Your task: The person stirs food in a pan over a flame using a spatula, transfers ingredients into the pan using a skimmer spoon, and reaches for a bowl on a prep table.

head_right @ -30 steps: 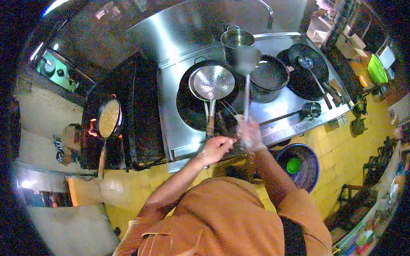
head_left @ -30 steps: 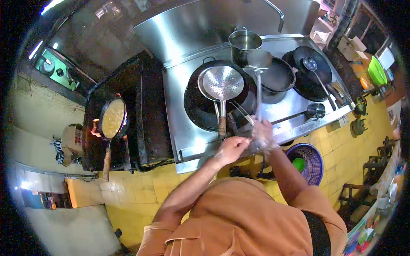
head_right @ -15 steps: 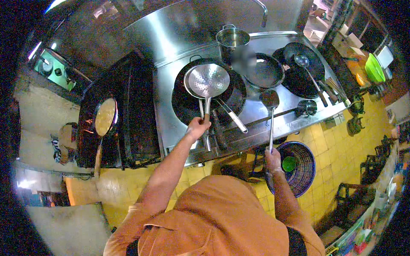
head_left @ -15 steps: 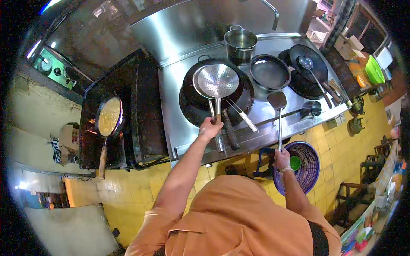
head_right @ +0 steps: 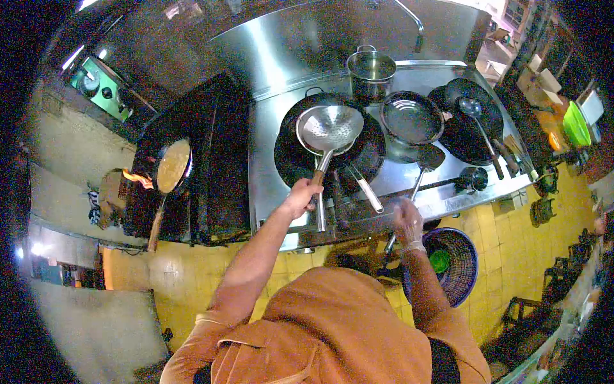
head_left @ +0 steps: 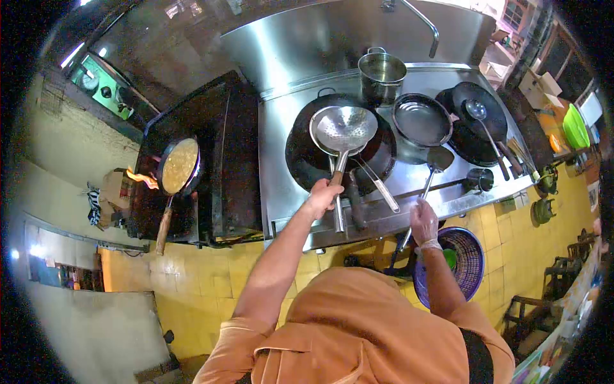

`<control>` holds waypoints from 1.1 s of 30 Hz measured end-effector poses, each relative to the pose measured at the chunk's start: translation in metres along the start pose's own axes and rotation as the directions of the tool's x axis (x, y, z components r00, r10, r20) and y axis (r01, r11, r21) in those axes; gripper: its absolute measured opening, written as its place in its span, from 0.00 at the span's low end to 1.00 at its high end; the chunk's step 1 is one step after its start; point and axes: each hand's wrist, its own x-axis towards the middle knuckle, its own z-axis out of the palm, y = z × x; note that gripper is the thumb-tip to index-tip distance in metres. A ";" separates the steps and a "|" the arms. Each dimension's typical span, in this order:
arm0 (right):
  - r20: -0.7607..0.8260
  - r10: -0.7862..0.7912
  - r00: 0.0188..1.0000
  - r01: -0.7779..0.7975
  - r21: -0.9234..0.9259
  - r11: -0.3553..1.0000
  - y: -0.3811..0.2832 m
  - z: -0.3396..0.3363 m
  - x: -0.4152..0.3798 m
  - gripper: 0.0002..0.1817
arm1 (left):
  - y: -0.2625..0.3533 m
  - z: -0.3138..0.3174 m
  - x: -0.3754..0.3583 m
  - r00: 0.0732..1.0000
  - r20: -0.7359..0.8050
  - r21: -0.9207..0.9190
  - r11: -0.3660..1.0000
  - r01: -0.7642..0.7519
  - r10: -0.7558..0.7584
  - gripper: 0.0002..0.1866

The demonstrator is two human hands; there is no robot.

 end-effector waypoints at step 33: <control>0.515 0.319 0.795 -0.603 0.615 0.509 -0.031 -0.087 -0.046 0.15 | -0.019 0.160 -0.006 1.000 -0.008 -0.683 0.730 -0.026 0.028 0.13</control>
